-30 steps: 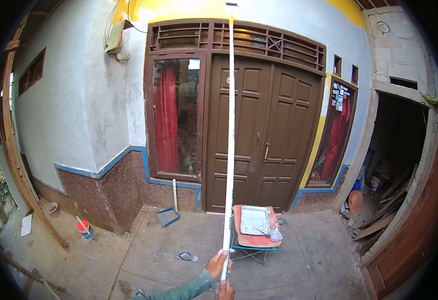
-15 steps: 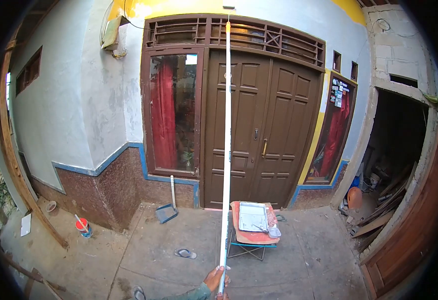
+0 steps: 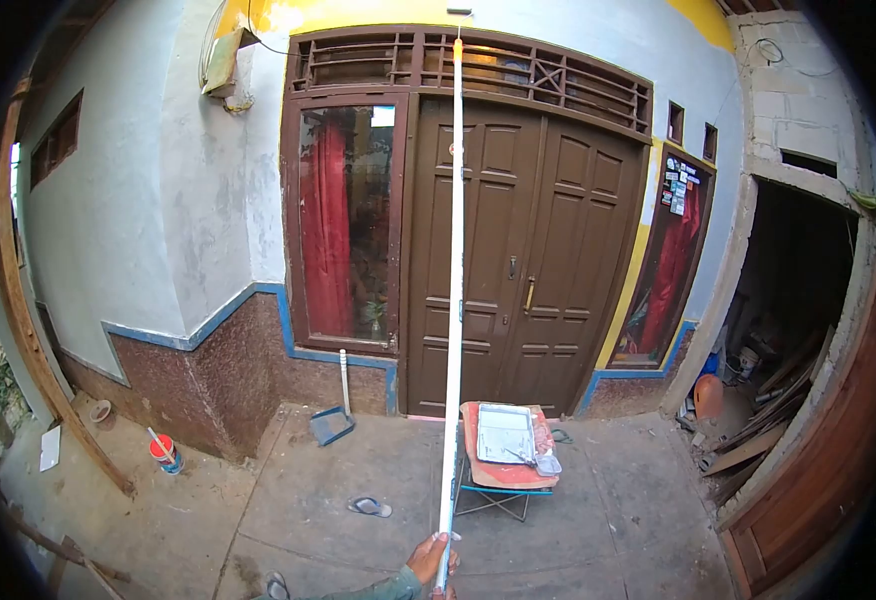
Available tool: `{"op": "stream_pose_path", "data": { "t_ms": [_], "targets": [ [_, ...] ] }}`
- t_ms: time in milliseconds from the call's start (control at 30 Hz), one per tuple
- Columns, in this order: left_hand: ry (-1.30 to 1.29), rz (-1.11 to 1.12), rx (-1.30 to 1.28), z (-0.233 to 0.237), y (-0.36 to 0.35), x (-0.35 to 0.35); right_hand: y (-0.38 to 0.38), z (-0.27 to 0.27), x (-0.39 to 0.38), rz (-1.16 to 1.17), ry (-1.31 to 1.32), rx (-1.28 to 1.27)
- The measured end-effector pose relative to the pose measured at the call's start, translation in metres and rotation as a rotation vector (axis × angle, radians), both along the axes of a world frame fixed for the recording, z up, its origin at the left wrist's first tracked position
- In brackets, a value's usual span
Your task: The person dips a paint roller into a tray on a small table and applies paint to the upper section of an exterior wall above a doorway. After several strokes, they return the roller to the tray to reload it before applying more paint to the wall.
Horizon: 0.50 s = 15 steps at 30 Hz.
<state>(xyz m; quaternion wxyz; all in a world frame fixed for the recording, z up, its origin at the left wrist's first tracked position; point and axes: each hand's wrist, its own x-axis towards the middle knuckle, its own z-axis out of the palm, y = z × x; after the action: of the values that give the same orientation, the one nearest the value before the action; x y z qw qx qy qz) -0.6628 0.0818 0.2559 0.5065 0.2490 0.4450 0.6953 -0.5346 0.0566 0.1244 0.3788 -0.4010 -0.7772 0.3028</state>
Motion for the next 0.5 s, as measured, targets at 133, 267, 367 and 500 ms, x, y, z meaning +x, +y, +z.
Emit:
{"op": "stream_pose_path", "data": {
  "t_ms": [133,267,367,500],
  "targets": [
    [0.026,-0.016,-0.052,0.006,-0.002,-0.003,0.011,-0.007,-0.002,0.054,0.125,-0.011],
    [0.000,-0.015,0.017,0.020,0.005,-0.010,-0.002,-0.014,0.001,0.059,0.137,-0.051],
    [-0.023,-0.006,0.046,0.021,0.004,-0.011,-0.010,-0.015,0.002,0.056,0.149,-0.081],
    [0.025,-0.009,-0.017,0.003,-0.006,-0.007,0.001,-0.009,-0.003,0.066,0.177,-0.090]
  ]
}}
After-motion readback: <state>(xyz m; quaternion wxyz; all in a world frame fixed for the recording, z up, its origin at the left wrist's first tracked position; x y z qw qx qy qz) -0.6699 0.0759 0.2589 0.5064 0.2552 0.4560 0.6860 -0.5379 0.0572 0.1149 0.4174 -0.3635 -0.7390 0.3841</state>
